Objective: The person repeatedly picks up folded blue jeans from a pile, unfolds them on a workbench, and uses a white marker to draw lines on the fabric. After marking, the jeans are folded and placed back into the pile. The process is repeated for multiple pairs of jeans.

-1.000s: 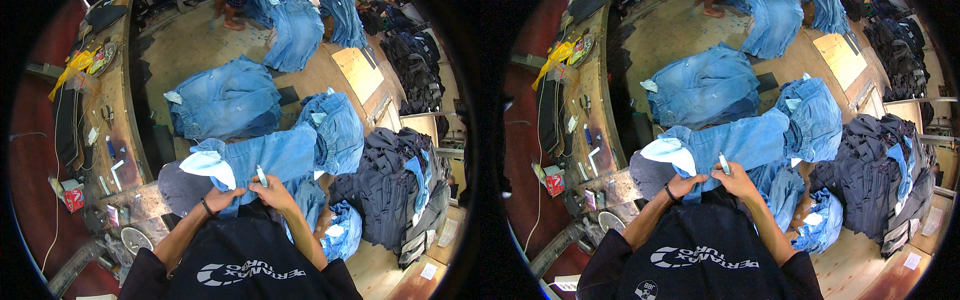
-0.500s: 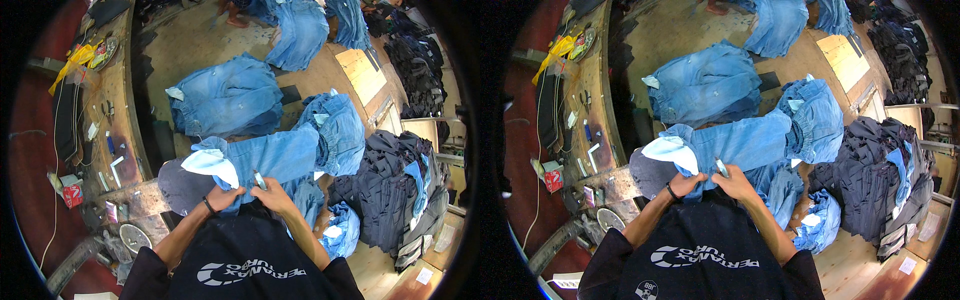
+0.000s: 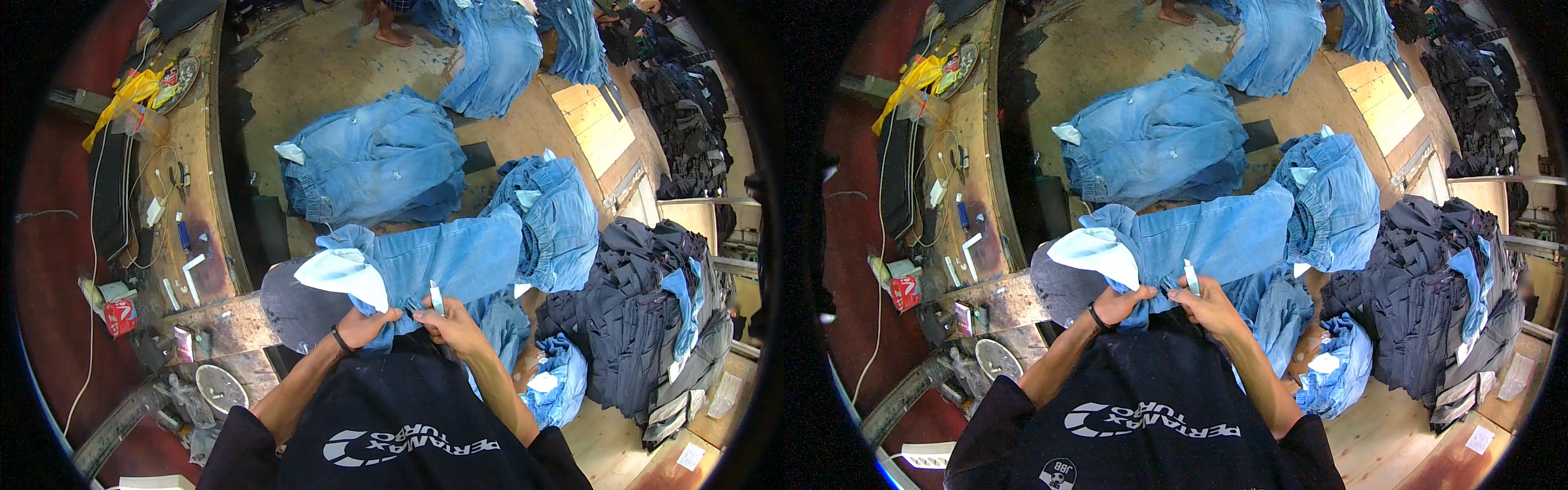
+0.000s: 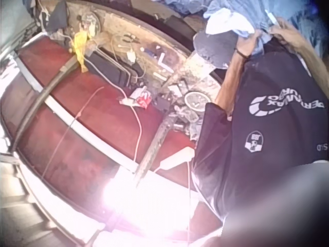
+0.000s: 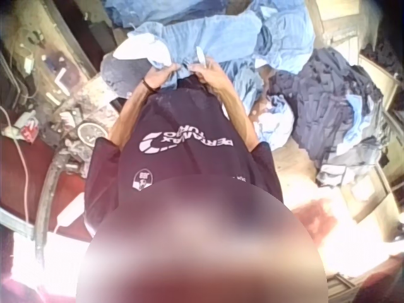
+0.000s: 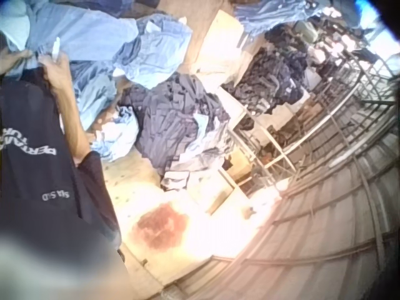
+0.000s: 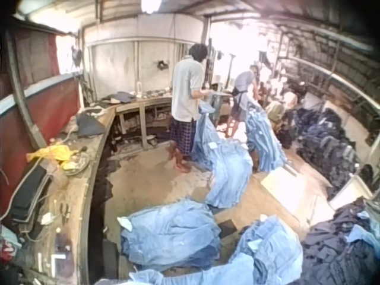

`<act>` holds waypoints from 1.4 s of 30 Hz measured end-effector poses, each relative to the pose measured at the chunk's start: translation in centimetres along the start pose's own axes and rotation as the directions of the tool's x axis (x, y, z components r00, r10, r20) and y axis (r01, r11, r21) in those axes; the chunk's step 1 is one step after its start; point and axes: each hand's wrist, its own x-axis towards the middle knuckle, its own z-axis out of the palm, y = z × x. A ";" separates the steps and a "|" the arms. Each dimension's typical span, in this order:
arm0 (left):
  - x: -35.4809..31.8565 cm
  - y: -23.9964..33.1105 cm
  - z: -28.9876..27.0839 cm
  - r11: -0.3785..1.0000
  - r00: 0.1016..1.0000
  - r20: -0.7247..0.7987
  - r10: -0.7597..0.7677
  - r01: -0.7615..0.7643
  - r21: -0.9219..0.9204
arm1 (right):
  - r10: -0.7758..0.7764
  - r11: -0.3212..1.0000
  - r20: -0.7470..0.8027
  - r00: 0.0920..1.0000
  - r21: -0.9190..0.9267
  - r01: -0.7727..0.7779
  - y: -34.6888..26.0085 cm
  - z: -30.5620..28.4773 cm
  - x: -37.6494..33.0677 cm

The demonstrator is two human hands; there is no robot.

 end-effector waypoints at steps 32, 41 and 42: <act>-0.8 0.6 0.1 0.990 0.997 -0.060 0.055 -0.062 -0.123 | -0.145 0.952 0.083 0.986 -0.260 0.161 -0.8 0.6 0.0; -0.9 0.4 -0.4 0.989 0.990 -0.072 0.123 -0.129 -0.078 | -0.104 0.995 0.031 0.994 0.003 0.104 -0.1 0.7 -0.1; -1.0 0.4 -0.5 0.997 0.992 -0.100 0.072 -0.075 -0.023 | -0.095 0.995 0.021 0.995 0.030 0.094 -0.1 0.6 -0.3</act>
